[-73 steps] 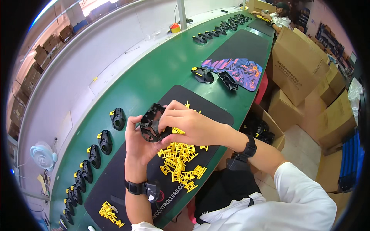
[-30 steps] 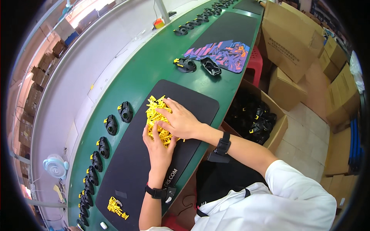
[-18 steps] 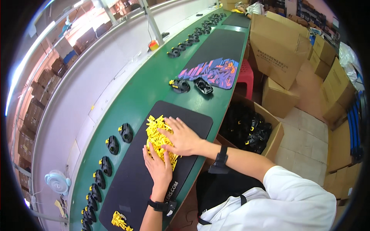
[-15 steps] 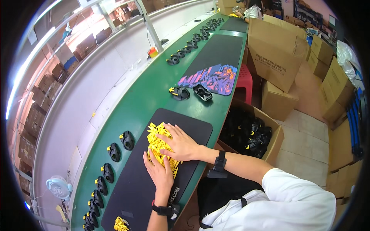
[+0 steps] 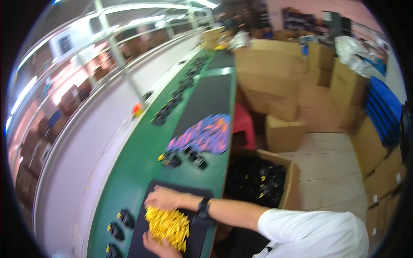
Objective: Assembling small yellow plastic components into the shells of electronic controllers on an assembly line.
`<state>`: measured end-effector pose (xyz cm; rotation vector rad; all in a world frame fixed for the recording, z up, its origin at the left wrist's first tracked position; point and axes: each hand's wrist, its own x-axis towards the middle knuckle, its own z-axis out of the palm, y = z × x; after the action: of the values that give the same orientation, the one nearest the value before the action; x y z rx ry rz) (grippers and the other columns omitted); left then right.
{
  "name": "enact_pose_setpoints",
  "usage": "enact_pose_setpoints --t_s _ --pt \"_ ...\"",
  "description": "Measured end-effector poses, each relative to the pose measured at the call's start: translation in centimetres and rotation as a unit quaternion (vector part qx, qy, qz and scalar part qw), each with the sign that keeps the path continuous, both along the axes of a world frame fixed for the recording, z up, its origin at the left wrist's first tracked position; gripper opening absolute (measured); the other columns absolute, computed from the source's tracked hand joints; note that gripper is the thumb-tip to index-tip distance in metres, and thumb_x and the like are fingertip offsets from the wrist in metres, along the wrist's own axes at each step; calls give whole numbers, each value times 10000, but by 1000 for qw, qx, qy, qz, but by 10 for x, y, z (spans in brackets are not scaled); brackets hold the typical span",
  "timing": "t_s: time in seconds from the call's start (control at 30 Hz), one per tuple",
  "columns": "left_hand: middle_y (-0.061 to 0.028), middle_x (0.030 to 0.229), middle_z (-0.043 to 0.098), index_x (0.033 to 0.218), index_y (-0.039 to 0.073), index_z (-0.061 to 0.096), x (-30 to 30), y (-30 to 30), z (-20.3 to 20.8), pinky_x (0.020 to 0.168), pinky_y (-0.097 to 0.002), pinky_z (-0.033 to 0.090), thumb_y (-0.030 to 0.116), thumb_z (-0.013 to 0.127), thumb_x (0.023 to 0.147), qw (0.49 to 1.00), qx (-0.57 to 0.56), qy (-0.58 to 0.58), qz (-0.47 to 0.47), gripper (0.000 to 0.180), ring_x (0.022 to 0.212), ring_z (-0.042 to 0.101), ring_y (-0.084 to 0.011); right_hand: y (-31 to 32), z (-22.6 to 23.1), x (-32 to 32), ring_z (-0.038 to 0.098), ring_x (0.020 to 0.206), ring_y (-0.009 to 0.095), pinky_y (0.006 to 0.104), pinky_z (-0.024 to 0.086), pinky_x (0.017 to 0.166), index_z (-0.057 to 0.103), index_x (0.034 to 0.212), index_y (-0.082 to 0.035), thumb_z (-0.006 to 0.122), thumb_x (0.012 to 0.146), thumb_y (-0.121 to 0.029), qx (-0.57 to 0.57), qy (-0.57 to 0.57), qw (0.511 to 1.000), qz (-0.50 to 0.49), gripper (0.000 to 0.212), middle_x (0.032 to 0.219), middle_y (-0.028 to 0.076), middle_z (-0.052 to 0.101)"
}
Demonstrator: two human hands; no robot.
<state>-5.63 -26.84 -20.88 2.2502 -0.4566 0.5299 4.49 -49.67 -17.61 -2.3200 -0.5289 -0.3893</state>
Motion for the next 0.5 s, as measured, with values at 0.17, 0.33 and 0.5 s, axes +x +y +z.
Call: enact_pose_setpoints --t_s 0.17,0.33,0.5 --pt "-265 1311 511 1332 -52 518 -42 26 92 1100 -534 322 604 481 993 981 33 -189 -8 739 1193 485 -415 -20 -4 -23 572 1162 302 383 406 1055 635 1187 -8 472 1067 -336 268 3 963 -8 386 1196 155 619" --pt "-237 1345 491 1400 -35 441 -14 80 90 1097 -559 325 641 483 970 971 -23 -233 46 802 1196 493 -395 -43 12 -39 556 1103 195 320 412 991 631 1102 -22 488 1057 -288 398 -142 902 -88 305 1122 79 596" --pt "-235 1337 496 1394 -36 445 10 107 86 1088 -554 330 630 482 969 980 -16 -186 66 791 1188 497 -392 -77 168 -156 538 1068 230 331 418 979 558 1239 -20 577 995 -378 258 -315 911 -62 433 1159 77 539"
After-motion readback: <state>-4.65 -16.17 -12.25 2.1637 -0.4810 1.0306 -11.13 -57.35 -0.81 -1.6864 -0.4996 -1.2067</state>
